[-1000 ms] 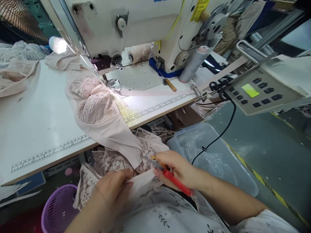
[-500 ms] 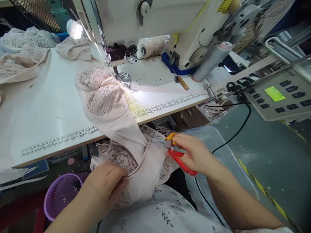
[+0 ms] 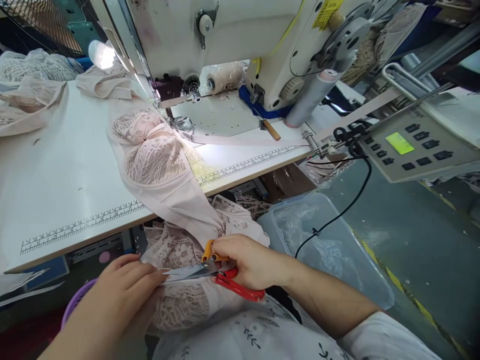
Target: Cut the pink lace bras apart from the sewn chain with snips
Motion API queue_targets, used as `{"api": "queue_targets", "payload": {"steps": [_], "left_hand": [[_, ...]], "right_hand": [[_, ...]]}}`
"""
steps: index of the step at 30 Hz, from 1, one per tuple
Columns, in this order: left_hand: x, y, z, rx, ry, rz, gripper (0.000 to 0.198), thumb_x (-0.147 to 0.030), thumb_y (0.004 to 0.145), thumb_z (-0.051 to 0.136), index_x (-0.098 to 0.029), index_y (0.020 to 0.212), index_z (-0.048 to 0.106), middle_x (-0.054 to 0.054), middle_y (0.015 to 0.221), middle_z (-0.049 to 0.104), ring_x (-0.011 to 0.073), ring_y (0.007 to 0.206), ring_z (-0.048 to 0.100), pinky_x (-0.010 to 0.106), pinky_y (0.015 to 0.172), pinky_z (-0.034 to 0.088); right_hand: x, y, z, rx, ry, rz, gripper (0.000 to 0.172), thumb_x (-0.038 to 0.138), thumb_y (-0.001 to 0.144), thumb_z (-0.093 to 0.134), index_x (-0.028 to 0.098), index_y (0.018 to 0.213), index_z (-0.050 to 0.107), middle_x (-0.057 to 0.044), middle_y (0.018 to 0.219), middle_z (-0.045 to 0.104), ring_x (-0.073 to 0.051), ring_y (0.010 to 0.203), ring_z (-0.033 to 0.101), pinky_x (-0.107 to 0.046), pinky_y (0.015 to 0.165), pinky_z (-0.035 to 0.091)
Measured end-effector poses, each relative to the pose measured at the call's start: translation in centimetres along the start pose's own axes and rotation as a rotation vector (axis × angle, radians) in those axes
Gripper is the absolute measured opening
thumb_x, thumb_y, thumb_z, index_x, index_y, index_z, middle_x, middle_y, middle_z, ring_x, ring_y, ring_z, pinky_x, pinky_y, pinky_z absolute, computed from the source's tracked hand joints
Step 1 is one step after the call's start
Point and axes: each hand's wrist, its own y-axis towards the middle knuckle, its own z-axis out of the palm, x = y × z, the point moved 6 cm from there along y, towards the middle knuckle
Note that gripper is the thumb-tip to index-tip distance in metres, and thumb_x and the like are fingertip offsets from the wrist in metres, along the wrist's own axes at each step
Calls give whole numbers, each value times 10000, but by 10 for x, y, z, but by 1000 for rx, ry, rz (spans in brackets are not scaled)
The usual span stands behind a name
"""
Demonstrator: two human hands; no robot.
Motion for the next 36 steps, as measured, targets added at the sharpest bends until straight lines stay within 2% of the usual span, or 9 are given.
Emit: {"api": "queue_targets", "payload": {"steps": [5,8,10,14,19,24,28,31,36], "left_hand": [[34,-36,-14,-112,-73,-321,233,-384,853,545,-340,1053,658,22,990,710,247,929,643,313,851,478],[34,-38,-11,-284,-265,-602,326,-378,776,649,-317,1094,620,14,919,717,205,791,675,236,683,529],[25,-28,-5,-448,-515,-689,357,-318,797,622,-276,1146,567,22,857,699,205,833,674,245,725,530],[1,11,-3,-575,-653,-502,503,-155,807,566,-337,1262,451,-32,773,643,136,747,655,204,696,514],[-25,43,-4,-552,-556,-297,686,-106,808,539,-406,1374,295,-60,737,589,100,589,588,181,596,507],[-36,58,8,-558,-496,-198,770,-118,820,505,-429,1429,152,-48,759,606,138,648,628,220,601,524],[-35,60,17,-524,-512,-211,747,-137,824,490,-395,1432,141,-40,754,609,150,647,626,240,592,525],[-30,60,24,-451,-659,-320,664,-167,823,459,-311,1419,204,-25,751,588,149,628,594,228,534,493],[-21,56,31,-412,-879,-460,489,-231,803,481,-191,1285,411,-28,665,518,158,616,552,233,515,453]], "right_hand": [[1,-3,-2,7,-30,51,222,128,660,617,195,650,406,17,706,530,-111,616,446,-213,575,397],[3,-10,-4,-17,-52,53,211,140,669,599,192,639,397,25,673,499,-106,586,413,-206,544,362],[2,-14,-8,-10,-107,71,199,135,689,560,193,628,379,29,646,470,-105,565,390,-205,520,330],[3,-14,-22,-29,-232,83,210,187,746,532,191,608,375,27,622,450,-110,553,364,-214,497,292],[35,-12,-47,-313,-231,-21,151,305,763,596,183,717,521,-10,709,529,-147,639,472,-246,580,392],[59,-4,-50,-285,-129,-88,242,360,734,674,178,711,517,5,703,514,-133,639,473,-244,594,409],[56,5,-48,-197,-5,-49,243,333,718,700,174,734,517,15,708,505,-114,619,442,-232,572,398],[51,8,-44,-174,101,-40,241,327,727,693,178,775,511,11,741,509,-110,622,448,-235,579,402],[51,3,-44,-350,-115,-164,129,233,773,617,187,796,499,5,743,502,-124,648,462,-250,598,399]]}}
